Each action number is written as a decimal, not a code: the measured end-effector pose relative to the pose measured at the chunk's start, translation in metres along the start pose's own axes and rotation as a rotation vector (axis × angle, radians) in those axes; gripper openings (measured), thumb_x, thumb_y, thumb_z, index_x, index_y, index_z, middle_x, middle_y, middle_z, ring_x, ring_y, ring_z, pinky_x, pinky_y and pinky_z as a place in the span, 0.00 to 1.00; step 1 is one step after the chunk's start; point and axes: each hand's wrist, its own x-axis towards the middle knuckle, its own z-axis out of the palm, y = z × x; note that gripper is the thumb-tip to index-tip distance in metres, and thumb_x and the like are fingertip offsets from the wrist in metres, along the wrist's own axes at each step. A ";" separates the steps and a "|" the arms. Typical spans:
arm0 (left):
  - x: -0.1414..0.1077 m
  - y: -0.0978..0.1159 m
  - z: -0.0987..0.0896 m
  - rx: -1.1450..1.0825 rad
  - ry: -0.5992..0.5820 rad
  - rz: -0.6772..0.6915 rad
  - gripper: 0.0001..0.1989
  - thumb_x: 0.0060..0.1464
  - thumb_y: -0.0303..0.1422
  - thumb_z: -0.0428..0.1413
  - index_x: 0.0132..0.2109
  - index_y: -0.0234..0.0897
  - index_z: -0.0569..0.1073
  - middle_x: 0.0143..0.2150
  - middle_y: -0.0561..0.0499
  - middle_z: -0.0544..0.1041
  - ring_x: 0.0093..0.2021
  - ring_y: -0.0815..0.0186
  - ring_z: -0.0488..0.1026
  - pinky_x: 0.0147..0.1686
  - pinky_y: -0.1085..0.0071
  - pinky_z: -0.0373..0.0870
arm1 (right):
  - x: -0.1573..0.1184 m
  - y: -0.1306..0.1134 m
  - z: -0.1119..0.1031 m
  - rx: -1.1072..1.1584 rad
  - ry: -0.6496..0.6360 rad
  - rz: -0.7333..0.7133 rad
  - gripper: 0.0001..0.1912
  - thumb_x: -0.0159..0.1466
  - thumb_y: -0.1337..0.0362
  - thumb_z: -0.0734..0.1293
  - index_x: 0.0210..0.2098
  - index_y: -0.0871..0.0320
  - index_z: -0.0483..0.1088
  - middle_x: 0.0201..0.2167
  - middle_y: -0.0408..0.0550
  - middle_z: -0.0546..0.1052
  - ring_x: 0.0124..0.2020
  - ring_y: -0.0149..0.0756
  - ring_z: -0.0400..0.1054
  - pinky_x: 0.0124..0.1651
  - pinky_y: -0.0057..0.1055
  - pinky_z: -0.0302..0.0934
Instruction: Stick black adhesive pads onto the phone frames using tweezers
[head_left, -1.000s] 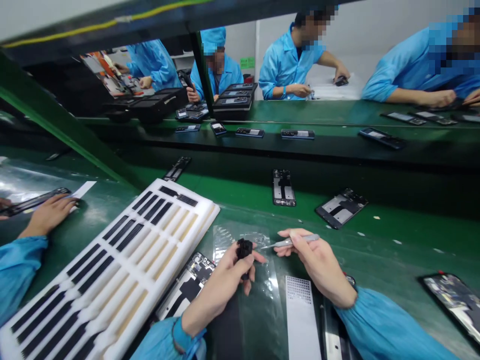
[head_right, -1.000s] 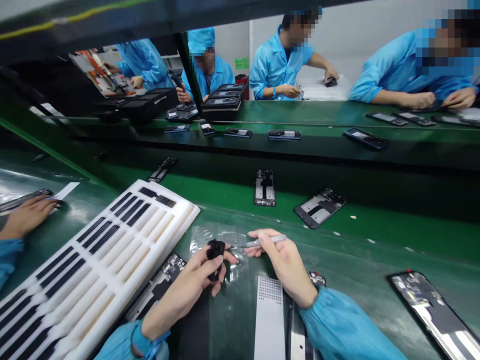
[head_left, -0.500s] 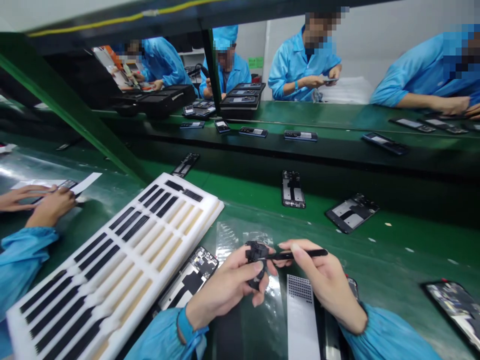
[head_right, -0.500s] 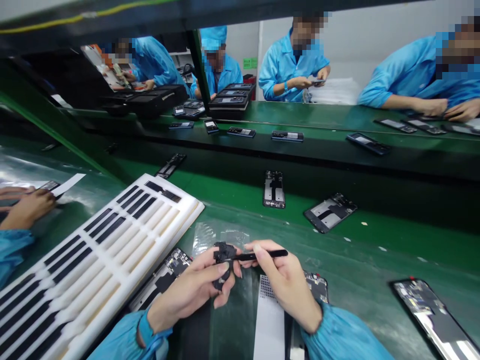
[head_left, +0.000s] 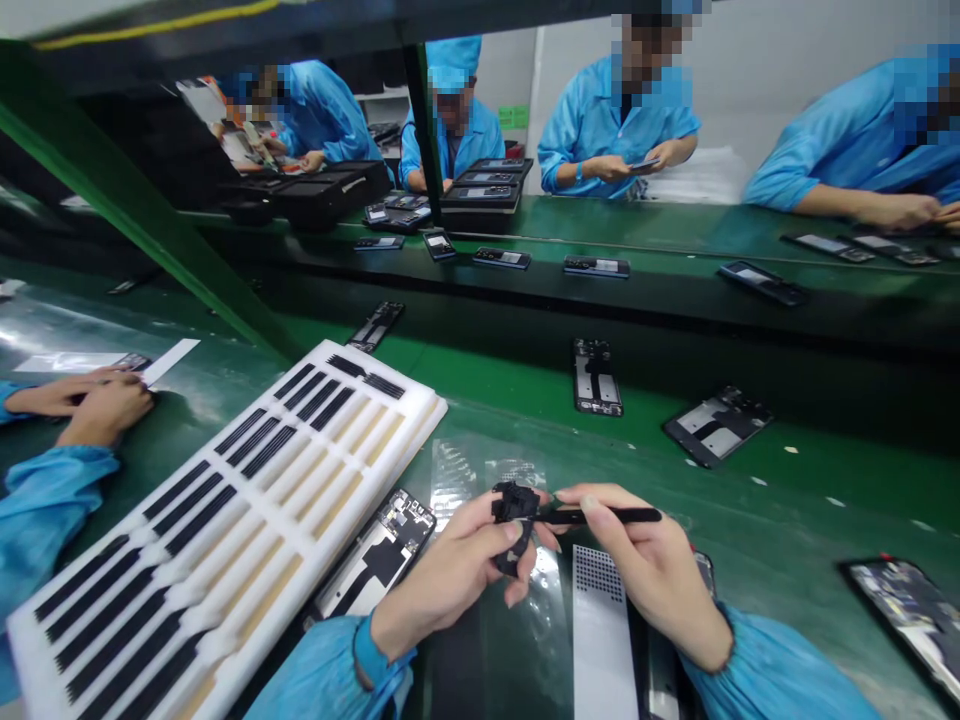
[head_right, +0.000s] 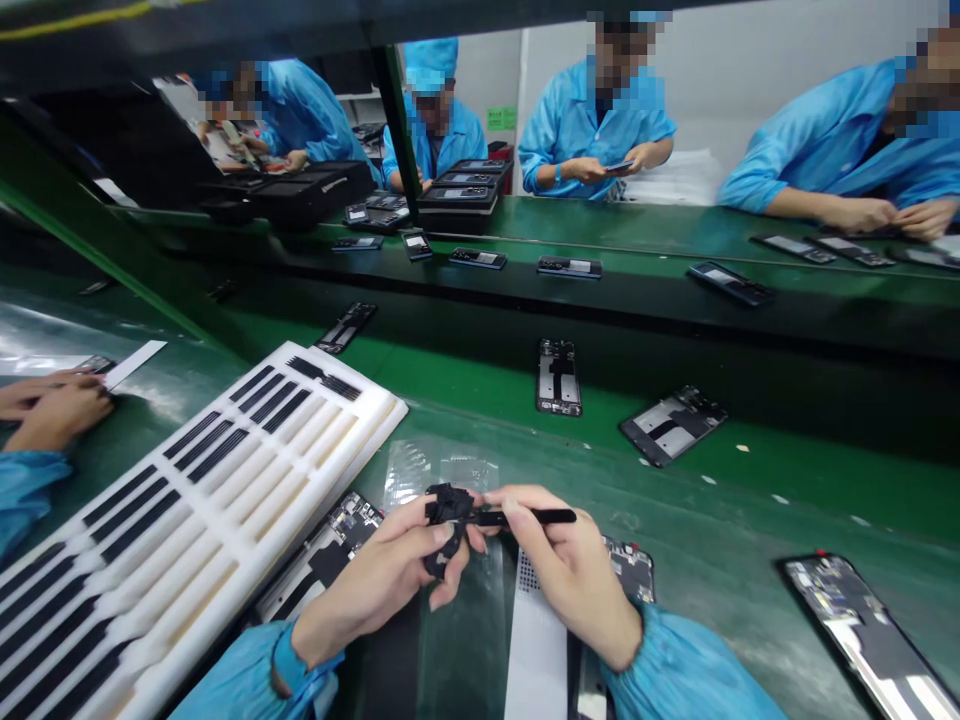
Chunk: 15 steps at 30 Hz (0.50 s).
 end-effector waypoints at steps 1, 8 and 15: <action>0.000 -0.001 0.000 0.006 0.014 -0.006 0.16 0.61 0.32 0.56 0.54 0.32 0.71 0.40 0.43 0.76 0.28 0.69 0.69 0.23 0.73 0.65 | 0.001 -0.001 -0.001 0.000 0.005 0.017 0.15 0.72 0.55 0.63 0.42 0.54 0.80 0.42 0.50 0.83 0.43 0.40 0.79 0.45 0.29 0.74; -0.006 -0.002 -0.004 0.599 0.157 0.071 0.19 0.65 0.39 0.53 0.60 0.39 0.65 0.42 0.49 0.74 0.33 0.68 0.70 0.36 0.69 0.69 | -0.004 0.005 -0.045 -0.005 0.100 0.183 0.21 0.70 0.48 0.63 0.35 0.57 0.79 0.31 0.52 0.83 0.30 0.39 0.78 0.34 0.30 0.74; -0.024 -0.018 0.013 1.579 -0.287 0.196 0.30 0.59 0.19 0.46 0.65 0.46 0.64 0.61 0.48 0.72 0.54 0.59 0.71 0.50 0.64 0.70 | -0.072 0.036 -0.066 -0.101 -0.081 0.240 0.17 0.71 0.54 0.63 0.37 0.57 0.79 0.32 0.51 0.83 0.28 0.39 0.78 0.33 0.30 0.74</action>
